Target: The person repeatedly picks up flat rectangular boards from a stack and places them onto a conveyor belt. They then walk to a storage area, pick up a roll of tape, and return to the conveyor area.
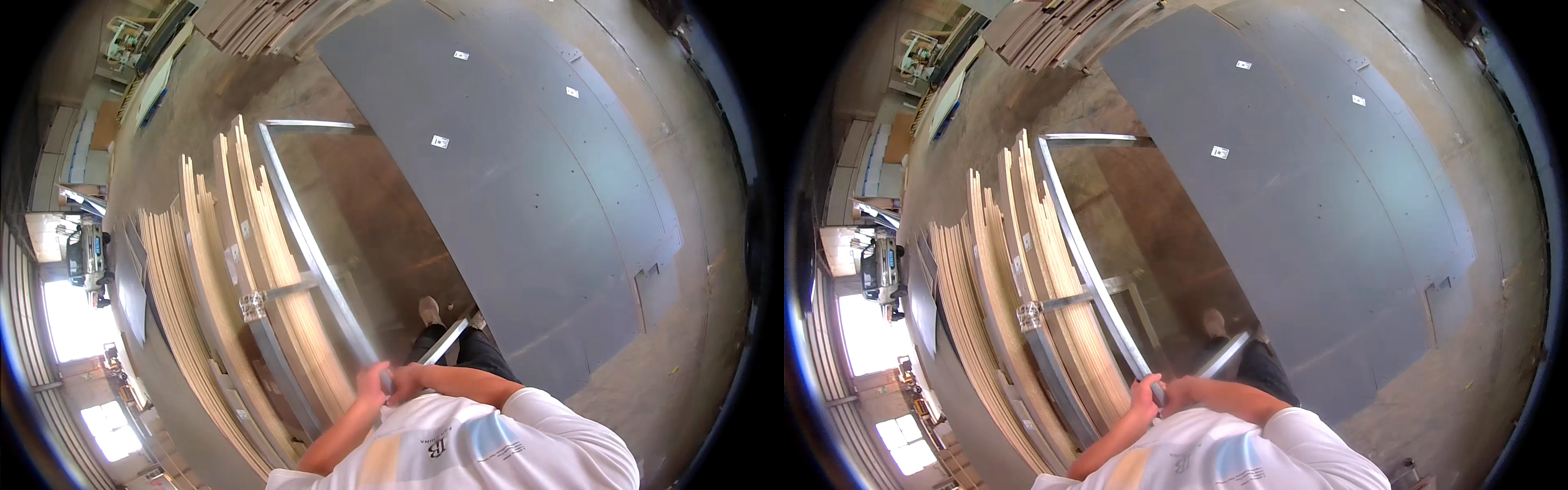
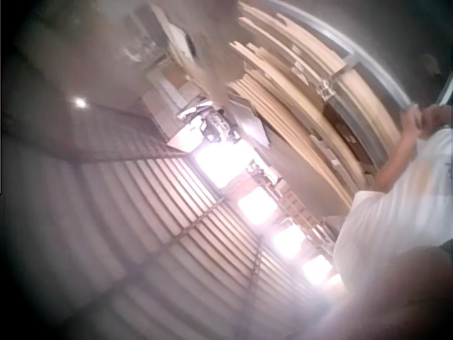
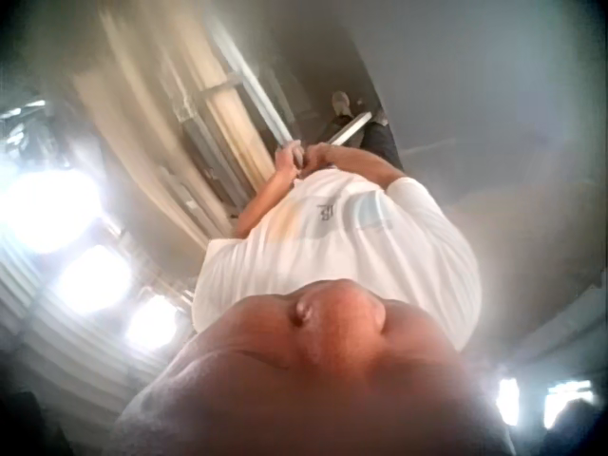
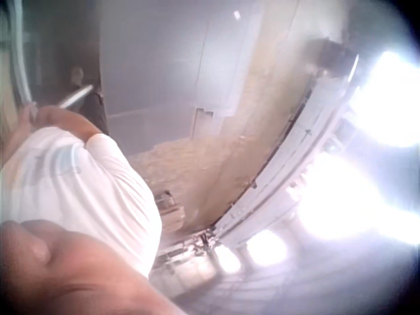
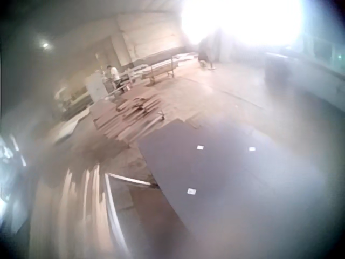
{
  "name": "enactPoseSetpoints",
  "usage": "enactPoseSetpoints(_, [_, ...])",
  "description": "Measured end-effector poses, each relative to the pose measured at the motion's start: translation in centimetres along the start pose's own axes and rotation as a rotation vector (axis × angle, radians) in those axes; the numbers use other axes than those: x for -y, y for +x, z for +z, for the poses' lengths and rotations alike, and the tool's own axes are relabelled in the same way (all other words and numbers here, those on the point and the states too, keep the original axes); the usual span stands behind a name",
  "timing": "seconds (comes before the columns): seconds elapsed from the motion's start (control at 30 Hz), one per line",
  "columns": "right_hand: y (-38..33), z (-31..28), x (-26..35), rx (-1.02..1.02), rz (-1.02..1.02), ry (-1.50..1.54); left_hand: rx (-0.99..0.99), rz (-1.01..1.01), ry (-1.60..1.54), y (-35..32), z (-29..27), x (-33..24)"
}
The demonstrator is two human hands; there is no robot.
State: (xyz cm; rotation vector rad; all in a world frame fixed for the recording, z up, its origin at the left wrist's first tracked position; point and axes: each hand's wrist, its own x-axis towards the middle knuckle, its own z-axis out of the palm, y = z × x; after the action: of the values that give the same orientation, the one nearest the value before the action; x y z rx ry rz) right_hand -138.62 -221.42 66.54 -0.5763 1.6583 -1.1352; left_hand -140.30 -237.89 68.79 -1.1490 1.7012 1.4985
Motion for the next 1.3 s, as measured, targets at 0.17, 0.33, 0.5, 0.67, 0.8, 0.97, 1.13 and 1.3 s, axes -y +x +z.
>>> enactPoseSetpoints(0.17, [-1.4, -1.9, -1.6, 0.039, 0.018, -0.023, -0.023, 0.005, 0.011, 0.7, 2.5, 0.5])
enactPoseSetpoints(0.33, [-3.3, -2.4, -5.4, -0.027, -0.008, -0.028, 0.016, -0.046, -0.027, 1.2, 6.7, 0.3])
enactPoseSetpoints(0.5, [-9.5, -4.1, -7.7, -0.208, 0.04, 0.063, 0.105, -0.006, -0.001, 0.1, 14.2, -0.5])
enactPoseSetpoints(0.67, [-15.5, -7.3, -9.5, -0.448, 0.127, 0.113, 0.175, 0.033, 0.029, 0.6, 22.4, -2.5])
enactPoseSetpoints(0.8, [-19.3, -7.9, -12.4, -0.647, 0.197, 0.141, 0.361, -0.01, 0.056, 0.7, 27.2, -2.8])
enactPoseSetpoints(0.97, [-22.8, -10.4, -13.7, -0.947, 0.248, 0.066, 0.776, 0.06, 0.612, 4.5, 29.9, -6.3])
enactPoseSetpoints(1.13, [-23.6, -17.0, -10.1, -1.217, 0.718, 0.307, 0.902, 0.498, 0.937, 5.2, 33.0, -15.6])
enactPoseSetpoints(1.3, [-21.0, -26.7, -10.2, -1.652, 0.927, 0.192, 0.987, 0.538, 1.114, 9.0, 38.0, -27.1])
